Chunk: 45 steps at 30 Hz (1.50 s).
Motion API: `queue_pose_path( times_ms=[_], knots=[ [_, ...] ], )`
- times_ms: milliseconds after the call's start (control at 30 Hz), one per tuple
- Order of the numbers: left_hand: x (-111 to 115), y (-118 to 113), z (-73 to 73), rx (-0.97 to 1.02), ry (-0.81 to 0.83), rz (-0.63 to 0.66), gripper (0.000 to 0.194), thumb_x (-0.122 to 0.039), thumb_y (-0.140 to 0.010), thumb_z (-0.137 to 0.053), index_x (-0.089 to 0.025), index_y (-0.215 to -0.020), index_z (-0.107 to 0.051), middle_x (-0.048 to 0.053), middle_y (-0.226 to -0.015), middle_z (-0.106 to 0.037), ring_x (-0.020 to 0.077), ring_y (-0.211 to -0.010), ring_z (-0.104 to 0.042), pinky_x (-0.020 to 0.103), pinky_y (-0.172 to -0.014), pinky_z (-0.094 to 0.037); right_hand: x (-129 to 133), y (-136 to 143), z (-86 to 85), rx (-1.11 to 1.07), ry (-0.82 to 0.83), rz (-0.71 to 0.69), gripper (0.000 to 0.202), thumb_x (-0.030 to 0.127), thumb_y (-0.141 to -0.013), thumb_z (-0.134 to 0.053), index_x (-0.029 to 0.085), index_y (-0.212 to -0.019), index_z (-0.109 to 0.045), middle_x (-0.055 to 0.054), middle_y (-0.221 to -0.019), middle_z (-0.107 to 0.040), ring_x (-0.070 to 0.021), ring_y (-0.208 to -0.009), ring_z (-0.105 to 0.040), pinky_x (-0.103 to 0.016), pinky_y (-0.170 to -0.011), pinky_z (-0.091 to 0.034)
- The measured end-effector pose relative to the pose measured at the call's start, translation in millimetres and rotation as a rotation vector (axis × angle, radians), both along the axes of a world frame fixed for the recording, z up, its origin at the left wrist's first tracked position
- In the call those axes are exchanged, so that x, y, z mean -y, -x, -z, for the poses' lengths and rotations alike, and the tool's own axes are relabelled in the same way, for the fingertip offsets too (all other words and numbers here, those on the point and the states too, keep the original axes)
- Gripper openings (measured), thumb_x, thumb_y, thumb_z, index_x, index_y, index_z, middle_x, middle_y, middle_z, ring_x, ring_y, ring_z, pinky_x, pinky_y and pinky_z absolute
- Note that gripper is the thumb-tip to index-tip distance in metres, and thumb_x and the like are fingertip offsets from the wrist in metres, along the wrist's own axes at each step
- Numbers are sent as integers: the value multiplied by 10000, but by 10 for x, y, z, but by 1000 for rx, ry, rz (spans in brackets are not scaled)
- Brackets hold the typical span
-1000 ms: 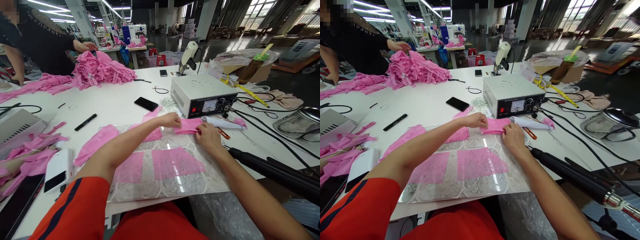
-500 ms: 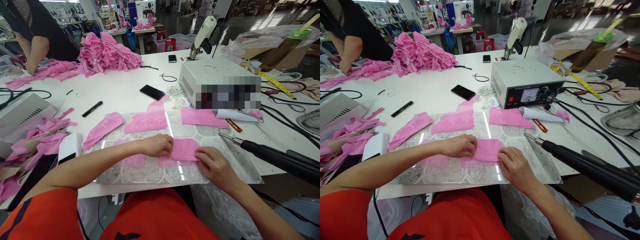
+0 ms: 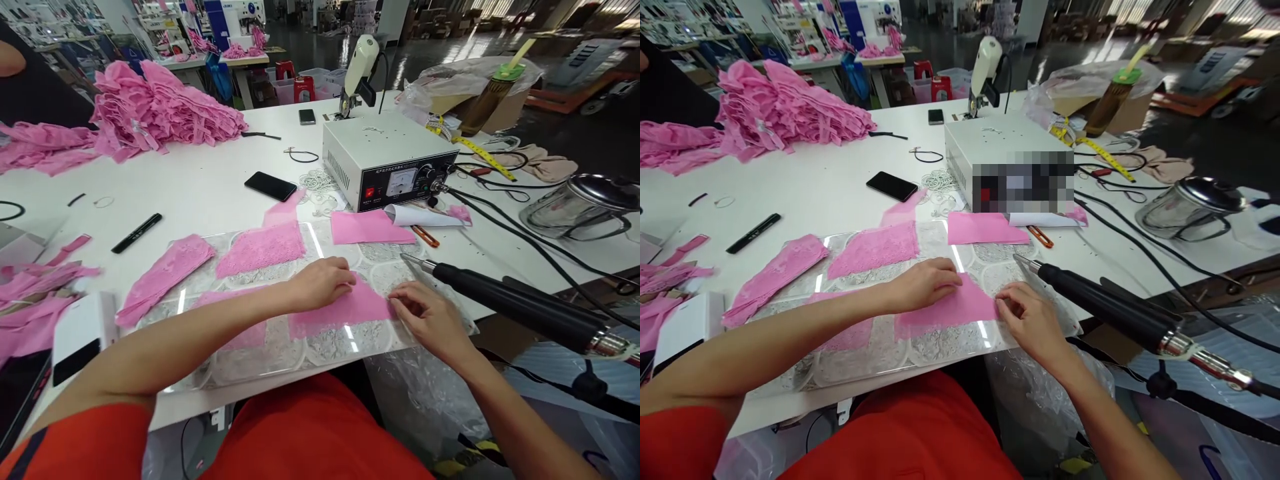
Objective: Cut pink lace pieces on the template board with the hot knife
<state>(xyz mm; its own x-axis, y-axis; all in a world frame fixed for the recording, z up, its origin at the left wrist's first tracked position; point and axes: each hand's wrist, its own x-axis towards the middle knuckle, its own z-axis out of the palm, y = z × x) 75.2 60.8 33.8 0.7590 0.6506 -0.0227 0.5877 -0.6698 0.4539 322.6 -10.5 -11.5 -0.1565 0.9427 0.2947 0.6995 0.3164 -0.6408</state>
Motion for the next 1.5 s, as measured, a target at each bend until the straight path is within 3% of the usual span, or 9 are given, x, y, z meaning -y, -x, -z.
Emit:
queue_pose_path(
  times_ms=[100,233,400,800,967,1100,1233,1367,1500],
  knots=[
    [-143,-218,88,1,0,-17,199,-147,-951,-608,-184,-1083,-753,80,-1098,-659,205,-993,-647,295,-880,-507,6,36,19,37,-25,-14,145,303,-905,-590,238,-848,-706,-50,-921,-726,-147,-640,-624,-315,-598,-534],
    [-246,-324,174,15,29,-13,118,-139,-912,-643,-176,-925,-755,58,-1030,-650,176,-906,-646,268,-842,-510,41,10,53,58,-84,-37,109,283,-898,-603,241,-890,-704,-67,-964,-727,-203,-830,-692,-333,-668,-564],
    [-227,-280,228,58,55,-13,137,-142,-946,-605,-160,-892,-730,44,-1000,-640,145,-852,-635,238,-789,-503,96,-78,71,5,1,-6,158,347,-917,-596,242,-900,-713,-84,-1028,-723,-135,-606,-602,-289,-509,-508],
    [-68,-122,270,95,-22,11,173,-161,-988,-586,-150,-1025,-754,117,-1155,-642,219,-1044,-617,332,-927,-491,49,-89,43,-30,37,21,184,296,-872,-575,220,-719,-646,-84,-948,-721,-187,-732,-670,-301,-573,-500],
    [9,-230,222,131,-20,35,166,-195,-984,-617,-186,-1072,-758,91,-1117,-659,211,-1046,-623,335,-949,-492,42,-86,-27,-70,56,63,201,342,-863,-596,230,-716,-674,-81,-975,-721,-182,-726,-655,-300,-571,-498],
    [51,-429,182,179,85,21,185,-236,-939,-711,-188,-1109,-765,76,-1112,-651,190,-1000,-638,285,-890,-507,35,-79,-80,-87,79,62,231,379,-863,-606,232,-708,-695,-88,-978,-719,-187,-772,-658,-283,-556,-489],
    [57,-567,166,230,231,-18,141,-222,-892,-767,-191,-1027,-795,44,-994,-663,170,-914,-650,256,-834,-502,5,-75,-132,-99,121,29,270,422,-874,-613,229,-703,-693,-94,-965,-714,-198,-809,-668,-279,-556,-493],
    [52,-546,174,250,272,-43,90,-147,-898,-715,-183,-911,-796,14,-878,-682,139,-803,-651,229,-758,-497,-27,-53,-172,-143,171,-3,287,439,-880,-614,228,-704,-698,-94,-961,-714,-195,-801,-661,-291,-583,-510],
    [53,-456,196,275,295,-88,113,-109,-892,-679,-167,-882,-775,17,-908,-717,140,-818,-661,233,-767,-503,-50,-8,-197,-204,214,-35,270,419,-877,-624,223,-709,-702,-90,-963,-720,-187,-791,-657,-298,-605,-513]
  ],
)
